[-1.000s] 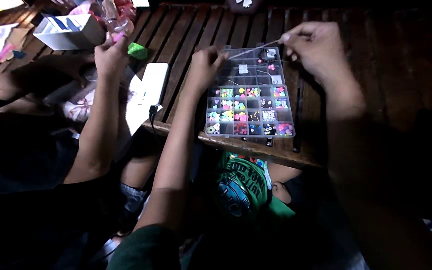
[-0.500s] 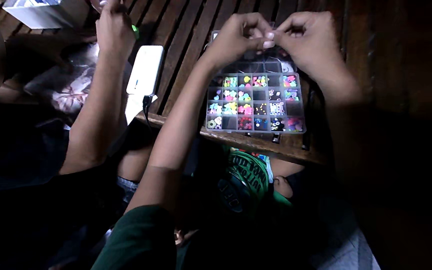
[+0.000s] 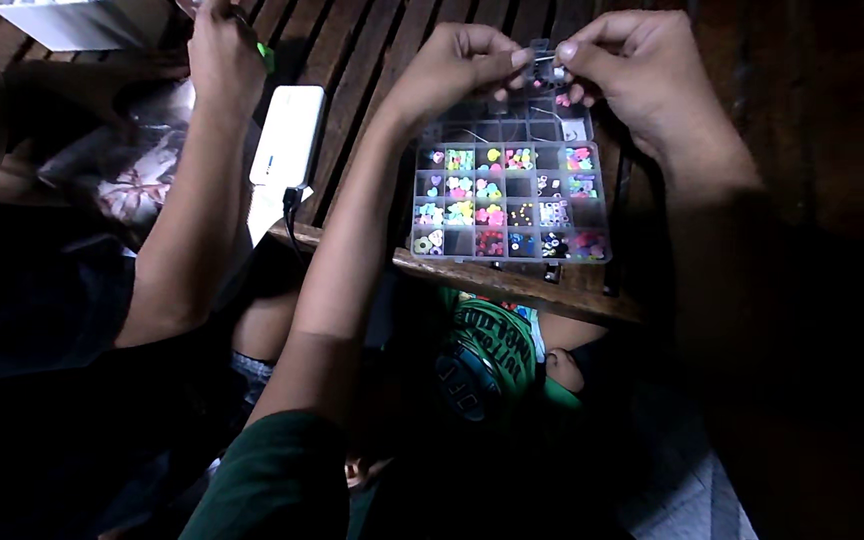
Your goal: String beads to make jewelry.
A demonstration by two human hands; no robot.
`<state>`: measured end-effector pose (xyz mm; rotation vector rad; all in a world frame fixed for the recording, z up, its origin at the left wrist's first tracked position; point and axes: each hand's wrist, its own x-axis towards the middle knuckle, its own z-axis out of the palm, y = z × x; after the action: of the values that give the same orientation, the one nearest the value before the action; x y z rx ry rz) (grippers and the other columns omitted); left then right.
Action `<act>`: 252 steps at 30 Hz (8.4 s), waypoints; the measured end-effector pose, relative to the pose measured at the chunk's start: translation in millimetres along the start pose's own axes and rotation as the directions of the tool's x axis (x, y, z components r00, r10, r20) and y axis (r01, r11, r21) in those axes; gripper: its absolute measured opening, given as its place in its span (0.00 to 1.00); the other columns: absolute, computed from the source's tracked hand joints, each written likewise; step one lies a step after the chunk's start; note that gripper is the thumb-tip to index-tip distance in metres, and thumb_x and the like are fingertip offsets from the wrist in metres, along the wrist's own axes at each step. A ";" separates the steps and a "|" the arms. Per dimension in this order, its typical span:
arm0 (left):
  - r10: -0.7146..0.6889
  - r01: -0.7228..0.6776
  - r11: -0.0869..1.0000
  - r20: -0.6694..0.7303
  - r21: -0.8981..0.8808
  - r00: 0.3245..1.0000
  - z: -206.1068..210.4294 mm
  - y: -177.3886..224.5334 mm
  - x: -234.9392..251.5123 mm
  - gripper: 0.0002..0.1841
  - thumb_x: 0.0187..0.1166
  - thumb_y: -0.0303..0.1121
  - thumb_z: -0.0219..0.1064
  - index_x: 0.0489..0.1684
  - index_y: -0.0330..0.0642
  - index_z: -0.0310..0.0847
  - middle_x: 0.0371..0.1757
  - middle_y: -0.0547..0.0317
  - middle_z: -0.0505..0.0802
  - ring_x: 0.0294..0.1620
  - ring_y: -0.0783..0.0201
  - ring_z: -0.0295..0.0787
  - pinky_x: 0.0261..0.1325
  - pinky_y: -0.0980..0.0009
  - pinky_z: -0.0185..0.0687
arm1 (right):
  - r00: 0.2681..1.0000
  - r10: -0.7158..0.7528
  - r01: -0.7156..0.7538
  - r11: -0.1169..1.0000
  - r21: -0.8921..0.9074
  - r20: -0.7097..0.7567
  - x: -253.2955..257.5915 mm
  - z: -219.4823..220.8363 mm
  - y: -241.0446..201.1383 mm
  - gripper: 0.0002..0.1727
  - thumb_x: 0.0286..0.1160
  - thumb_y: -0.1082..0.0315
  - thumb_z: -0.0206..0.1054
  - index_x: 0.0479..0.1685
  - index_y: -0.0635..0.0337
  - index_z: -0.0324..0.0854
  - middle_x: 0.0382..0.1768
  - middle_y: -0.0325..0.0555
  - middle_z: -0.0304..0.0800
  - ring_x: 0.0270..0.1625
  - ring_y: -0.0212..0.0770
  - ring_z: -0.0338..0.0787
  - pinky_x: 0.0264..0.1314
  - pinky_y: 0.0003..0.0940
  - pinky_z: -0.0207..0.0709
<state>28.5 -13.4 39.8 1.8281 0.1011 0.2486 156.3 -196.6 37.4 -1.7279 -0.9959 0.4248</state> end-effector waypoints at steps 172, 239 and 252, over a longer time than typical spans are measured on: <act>-0.147 0.071 0.907 -0.155 -0.414 0.977 24.9 -6.4 3.3 0.11 0.90 0.29 0.59 0.53 0.33 0.86 0.40 0.61 0.94 0.41 0.74 0.90 0.52 0.78 0.86 | 0.952 -0.169 0.156 0.985 -0.070 -0.255 11.1 29.5 12.9 0.11 0.86 0.69 0.61 0.54 0.69 0.82 0.49 0.47 0.85 0.41 0.26 0.85 0.48 0.22 0.81; 0.030 -0.116 0.899 -0.207 -0.422 0.978 39.9 -2.9 1.3 0.09 0.87 0.25 0.60 0.43 0.31 0.86 0.31 0.62 0.92 0.33 0.74 0.89 0.43 0.76 0.87 | 0.990 0.141 -0.071 0.624 0.778 -0.023 6.7 40.4 7.6 0.13 0.95 0.61 0.47 0.47 0.48 0.78 0.32 0.31 0.85 0.35 0.28 0.88 0.47 0.27 0.86; 0.027 -0.115 0.899 -0.210 -0.422 0.977 38.8 -4.5 2.4 0.09 0.87 0.25 0.61 0.44 0.30 0.87 0.31 0.60 0.92 0.33 0.73 0.89 0.44 0.75 0.87 | 0.995 0.099 -0.050 0.657 0.752 -0.020 8.3 40.1 10.6 0.14 0.95 0.62 0.46 0.46 0.48 0.78 0.32 0.30 0.86 0.36 0.27 0.87 0.48 0.25 0.86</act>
<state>39.8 -48.3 26.1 1.3600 0.1084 0.4688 137.8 -166.8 13.7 -1.0011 -0.5620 0.7197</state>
